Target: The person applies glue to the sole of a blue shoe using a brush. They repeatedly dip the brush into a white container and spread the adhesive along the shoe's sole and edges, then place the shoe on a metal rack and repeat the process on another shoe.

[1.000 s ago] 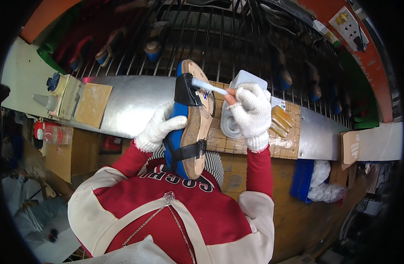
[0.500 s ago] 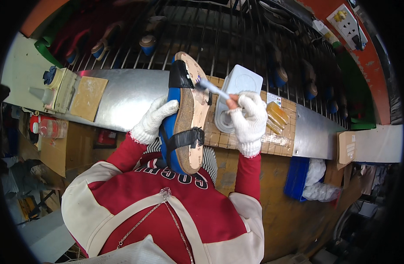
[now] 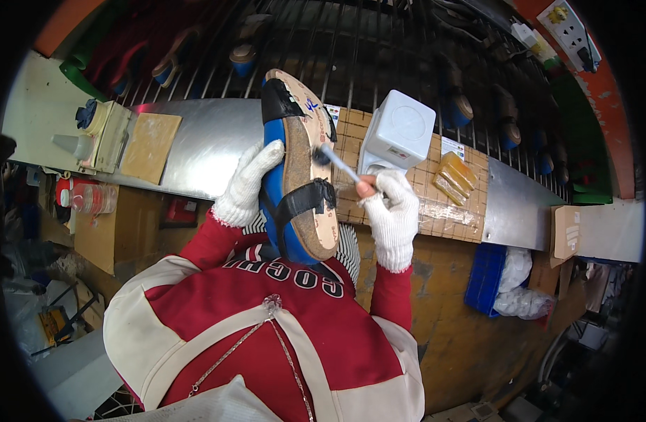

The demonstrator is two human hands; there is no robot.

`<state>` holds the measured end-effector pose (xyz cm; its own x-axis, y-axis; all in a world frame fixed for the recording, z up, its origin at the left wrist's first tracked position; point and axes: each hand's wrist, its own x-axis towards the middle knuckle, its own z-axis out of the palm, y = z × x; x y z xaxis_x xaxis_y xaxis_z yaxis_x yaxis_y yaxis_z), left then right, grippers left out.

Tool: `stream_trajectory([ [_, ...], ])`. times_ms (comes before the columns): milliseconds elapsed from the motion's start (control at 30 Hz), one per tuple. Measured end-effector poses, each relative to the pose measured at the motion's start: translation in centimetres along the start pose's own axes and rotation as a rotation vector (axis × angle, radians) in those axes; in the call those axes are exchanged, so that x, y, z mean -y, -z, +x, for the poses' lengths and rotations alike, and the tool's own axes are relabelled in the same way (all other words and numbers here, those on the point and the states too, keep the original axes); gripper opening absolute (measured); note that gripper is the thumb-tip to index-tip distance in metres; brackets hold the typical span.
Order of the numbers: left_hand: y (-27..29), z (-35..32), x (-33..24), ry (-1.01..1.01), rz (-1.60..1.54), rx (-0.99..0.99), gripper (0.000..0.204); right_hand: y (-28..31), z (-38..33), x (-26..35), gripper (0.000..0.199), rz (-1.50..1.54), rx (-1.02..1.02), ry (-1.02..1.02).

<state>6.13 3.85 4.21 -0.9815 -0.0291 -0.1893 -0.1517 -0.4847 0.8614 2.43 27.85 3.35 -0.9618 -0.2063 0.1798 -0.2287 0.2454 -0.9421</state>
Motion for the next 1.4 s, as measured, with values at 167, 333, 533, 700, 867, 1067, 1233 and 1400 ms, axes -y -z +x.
stream_trajectory([
  [167, 0.1, -0.4, -0.1, 0.005, -0.012, -0.014, 0.054, -0.9, -1.5, 0.3, 0.021, -0.119, -0.059, 0.069],
  [333, -0.3, -0.9, 0.1, 0.012, 0.039, -0.030, 0.057, -1.6, -0.3, 0.4, 0.020, -0.293, -0.139, 0.160],
  [533, 0.0, -1.1, 0.0, 0.039, 0.084, -0.008, 0.061, -1.8, 1.3, 1.6, 0.016, -0.526, -0.217, 0.334],
  [700, 0.4, -1.1, -0.2, 0.042, 0.103, 0.029, 0.062, -1.9, 2.4, 2.0, 0.017, -0.645, -0.316, 0.490],
  [867, 0.4, -0.7, -0.4, -0.011, 0.104, 0.031, 0.059, -1.3, 2.3, 1.0, 0.019, -0.538, -0.236, 0.487],
  [1067, 0.3, -0.4, -0.4, 0.033, 0.083, 0.015, 0.057, -0.4, 0.6, -0.1, 0.018, -0.568, -0.157, 0.456],
  [1233, 0.4, 0.1, -0.5, -0.002, 0.135, -0.028, 0.058, 0.0, -0.3, -0.1, 0.018, -0.632, -0.123, 0.495],
  [1400, 0.5, 0.4, -1.0, 0.012, 0.200, -0.023, 0.062, 0.2, -0.5, 0.0, 0.020, -0.659, -0.111, 0.581],
])
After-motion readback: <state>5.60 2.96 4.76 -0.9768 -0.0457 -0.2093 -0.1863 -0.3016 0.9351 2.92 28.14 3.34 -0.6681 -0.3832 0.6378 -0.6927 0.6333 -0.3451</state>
